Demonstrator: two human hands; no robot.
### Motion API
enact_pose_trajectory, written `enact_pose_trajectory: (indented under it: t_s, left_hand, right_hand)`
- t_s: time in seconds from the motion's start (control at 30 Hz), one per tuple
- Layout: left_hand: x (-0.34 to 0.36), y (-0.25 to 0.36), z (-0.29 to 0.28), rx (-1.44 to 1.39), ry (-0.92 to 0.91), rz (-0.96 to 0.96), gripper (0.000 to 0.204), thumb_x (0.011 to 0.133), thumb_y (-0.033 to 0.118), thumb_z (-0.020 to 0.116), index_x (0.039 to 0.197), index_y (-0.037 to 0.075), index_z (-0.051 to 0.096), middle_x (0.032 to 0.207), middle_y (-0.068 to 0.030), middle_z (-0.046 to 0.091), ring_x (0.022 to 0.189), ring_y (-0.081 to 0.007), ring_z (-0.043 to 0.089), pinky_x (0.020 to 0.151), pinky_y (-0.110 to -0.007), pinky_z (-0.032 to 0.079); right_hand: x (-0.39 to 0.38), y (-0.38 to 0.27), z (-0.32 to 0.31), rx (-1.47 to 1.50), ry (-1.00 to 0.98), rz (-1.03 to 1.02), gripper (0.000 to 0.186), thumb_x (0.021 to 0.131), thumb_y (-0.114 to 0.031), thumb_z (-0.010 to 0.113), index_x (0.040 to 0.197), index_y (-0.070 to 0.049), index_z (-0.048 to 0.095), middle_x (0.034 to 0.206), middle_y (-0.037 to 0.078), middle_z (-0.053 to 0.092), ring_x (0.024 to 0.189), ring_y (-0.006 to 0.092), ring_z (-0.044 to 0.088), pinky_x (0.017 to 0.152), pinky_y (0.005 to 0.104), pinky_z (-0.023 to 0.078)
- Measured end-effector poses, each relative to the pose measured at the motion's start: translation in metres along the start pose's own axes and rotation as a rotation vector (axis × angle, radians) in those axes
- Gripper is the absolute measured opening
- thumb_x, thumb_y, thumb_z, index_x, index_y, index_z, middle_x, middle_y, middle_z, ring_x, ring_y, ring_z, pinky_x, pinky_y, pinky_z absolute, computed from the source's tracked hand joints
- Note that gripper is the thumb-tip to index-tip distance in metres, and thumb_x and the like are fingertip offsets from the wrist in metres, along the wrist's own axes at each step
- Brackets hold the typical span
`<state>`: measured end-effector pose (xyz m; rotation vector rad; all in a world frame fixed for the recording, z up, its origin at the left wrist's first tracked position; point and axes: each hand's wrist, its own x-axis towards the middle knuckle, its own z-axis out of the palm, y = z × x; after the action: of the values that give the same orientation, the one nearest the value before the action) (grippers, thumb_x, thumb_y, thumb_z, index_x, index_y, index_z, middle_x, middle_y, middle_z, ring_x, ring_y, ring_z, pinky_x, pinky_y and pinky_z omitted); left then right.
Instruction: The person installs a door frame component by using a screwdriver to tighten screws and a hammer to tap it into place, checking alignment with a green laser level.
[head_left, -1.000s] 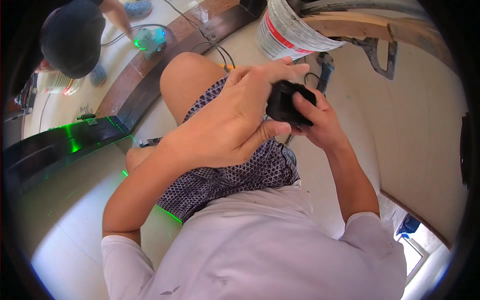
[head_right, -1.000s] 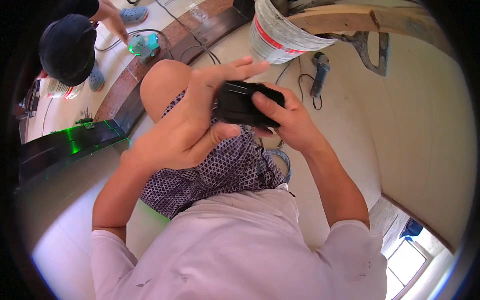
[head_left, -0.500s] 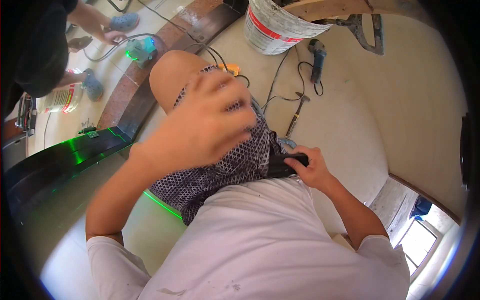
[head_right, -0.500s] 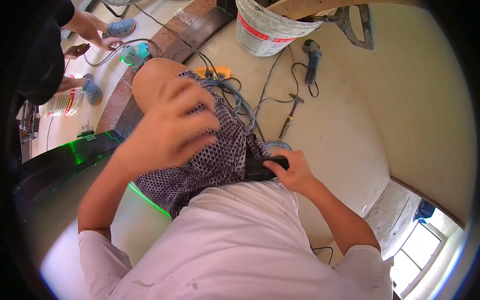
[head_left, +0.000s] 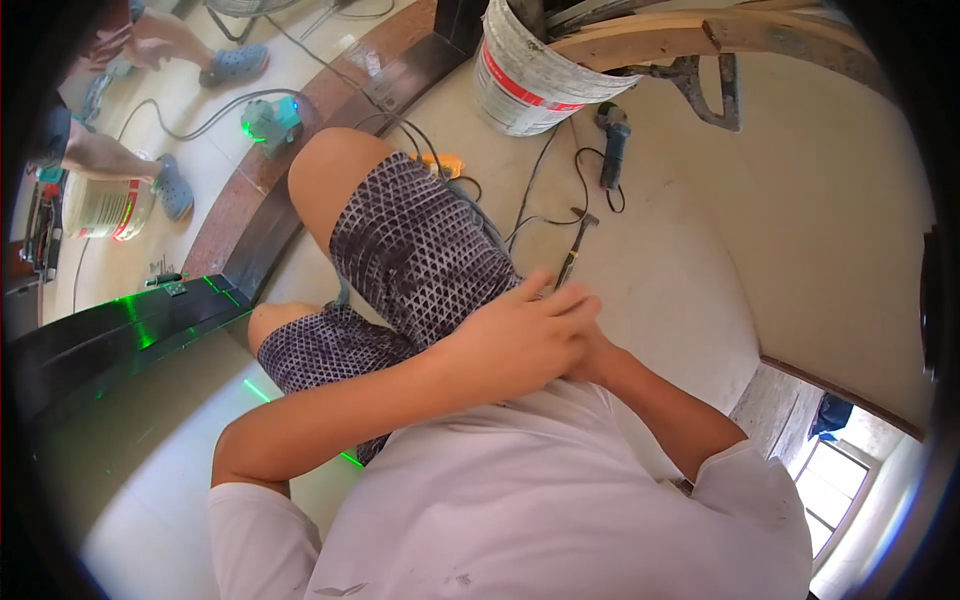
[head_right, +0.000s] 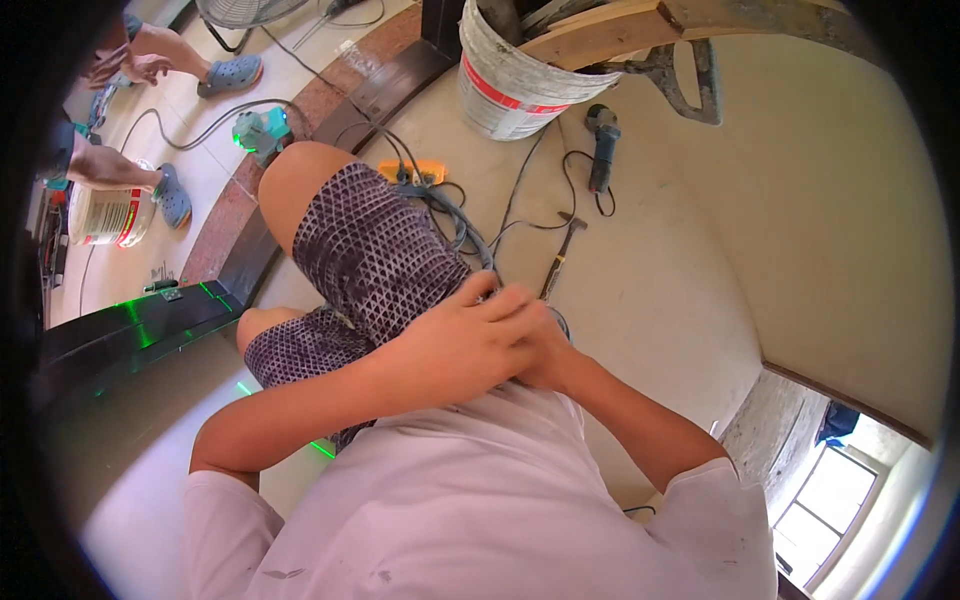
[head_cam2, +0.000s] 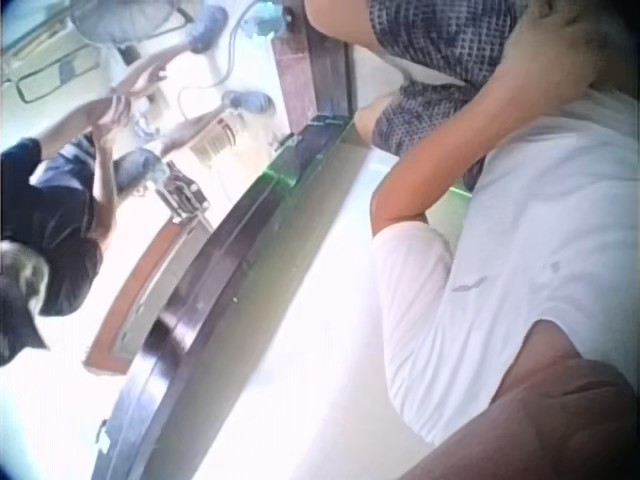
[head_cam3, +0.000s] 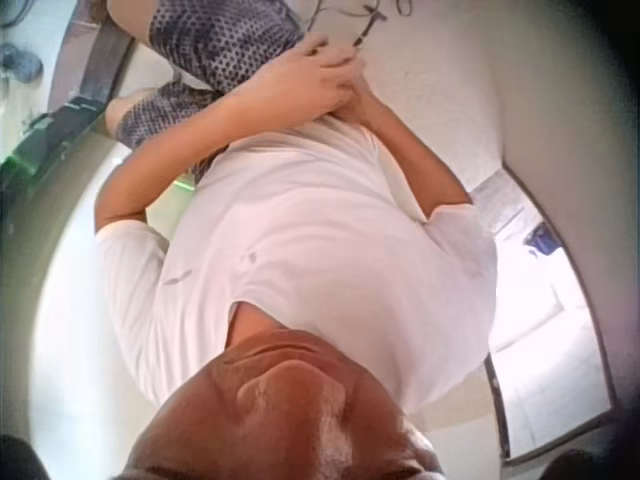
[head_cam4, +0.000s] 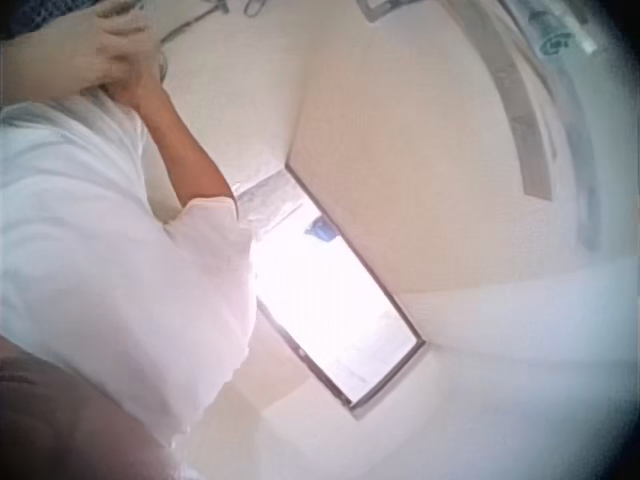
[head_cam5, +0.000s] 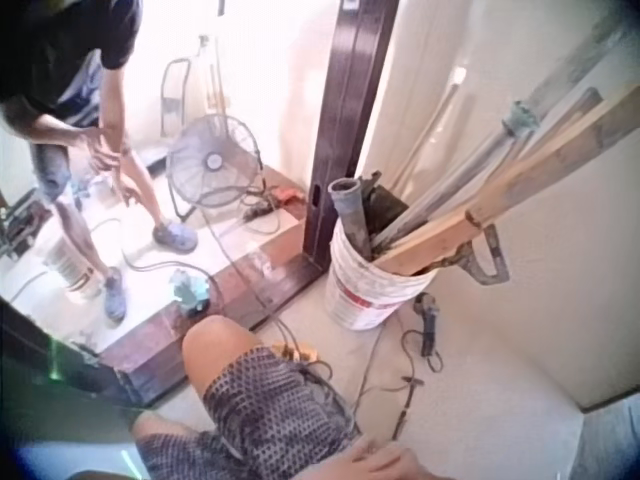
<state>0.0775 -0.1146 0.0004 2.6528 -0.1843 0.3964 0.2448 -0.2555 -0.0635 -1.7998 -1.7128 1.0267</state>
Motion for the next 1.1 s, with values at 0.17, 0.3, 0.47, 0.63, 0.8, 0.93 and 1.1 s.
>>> enact_pose_trajectory:
  t_s: [0.17, 0.3, 0.47, 0.63, 0.8, 0.93, 1.1]
  left_hand:
    - [-0.046, -0.004, -0.049, -0.185, 0.275, -0.409, 0.051, 0.083, 0.018, 0.082, 0.132, 0.018, 0.069, 0.131, -0.0096, 0.061, 0.126, -0.0328, 0.054, 0.107, -0.050, 0.038]
    - [-0.147, -0.020, -0.044, 0.044, 1.015, -0.758, 0.044, 0.105, 0.022, 0.064, 0.139, 0.001, 0.046, 0.123, -0.0174, 0.061, 0.110, -0.0262, 0.059, 0.100, -0.042, 0.047]
    - [-0.280, -0.018, -0.050, 0.329, 1.398, -1.056, 0.042, 0.106, -0.001, 0.053, 0.146, -0.002, 0.041, 0.121, -0.0148, 0.060, 0.109, -0.0233, 0.058, 0.100, -0.038, 0.050]
    - [-0.381, 0.030, -0.084, 0.742, 1.305, -1.252, 0.045, 0.104, -0.003, 0.055, 0.146, -0.003, 0.038, 0.120, -0.0138, 0.058, 0.109, -0.0219, 0.055, 0.100, -0.037, 0.049]
    - [-0.469, 0.112, -0.072, 1.131, 0.982, -1.494, 0.043, 0.098, -0.004, 0.066, 0.137, -0.005, 0.047, 0.123, -0.0158, 0.061, 0.110, -0.0245, 0.060, 0.099, -0.037, 0.051]
    - [-0.467, 0.074, -0.056, 1.253, 0.834, -1.384, 0.038, 0.093, -0.005, 0.069, 0.129, -0.002, 0.057, 0.122, -0.0182, 0.065, 0.107, -0.0287, 0.065, 0.090, -0.037, 0.057]
    - [-0.475, 0.043, -0.063, 1.211, 1.188, -1.346, 0.034, 0.090, -0.008, 0.065, 0.123, -0.004, 0.059, 0.115, -0.0184, 0.066, 0.098, -0.0280, 0.065, 0.086, -0.036, 0.056]
  right_hand:
    - [0.018, 0.074, -0.095, 0.895, -0.712, 0.511, 0.048, 0.096, -0.030, 0.075, 0.133, -0.003, 0.061, 0.102, 0.012, 0.077, 0.084, 0.0190, 0.075, 0.073, 0.0314, 0.058]
    - [0.004, 0.357, 0.053, -0.005, 0.165, 1.036, 0.080, 0.092, -0.041, 0.080, 0.147, 0.008, 0.051, 0.113, 0.025, 0.076, 0.113, 0.0362, 0.075, 0.082, 0.0435, 0.061]
    - [0.036, 0.496, 0.111, -0.133, 0.059, 1.186, 0.082, 0.092, -0.048, 0.064, 0.152, 0.005, 0.049, 0.146, 0.033, 0.055, 0.136, 0.0406, 0.055, 0.113, 0.0487, 0.046]
    - [0.035, 0.449, 0.100, -0.091, -0.183, 1.176, 0.061, 0.094, -0.042, 0.065, 0.135, 0.003, 0.056, 0.123, 0.025, 0.057, 0.112, 0.0337, 0.055, 0.094, 0.0450, 0.045]
    - [0.023, 0.334, -0.052, -0.158, -0.517, 1.412, 0.042, 0.097, -0.036, 0.066, 0.119, 0.001, 0.063, 0.100, 0.017, 0.058, 0.088, 0.0269, 0.056, 0.075, 0.0413, 0.044]
    - [0.070, 0.210, -0.195, -0.317, -0.666, 1.688, 0.030, 0.099, -0.031, 0.066, 0.106, -0.001, 0.068, 0.082, 0.011, 0.059, 0.069, 0.0214, 0.056, 0.060, 0.0383, 0.043]
    - [0.202, 0.080, -0.224, -0.675, -0.639, 1.415, 0.023, 0.102, -0.022, 0.064, 0.093, -0.003, 0.074, 0.064, 0.004, 0.061, 0.049, 0.0157, 0.055, 0.044, 0.0348, 0.041]
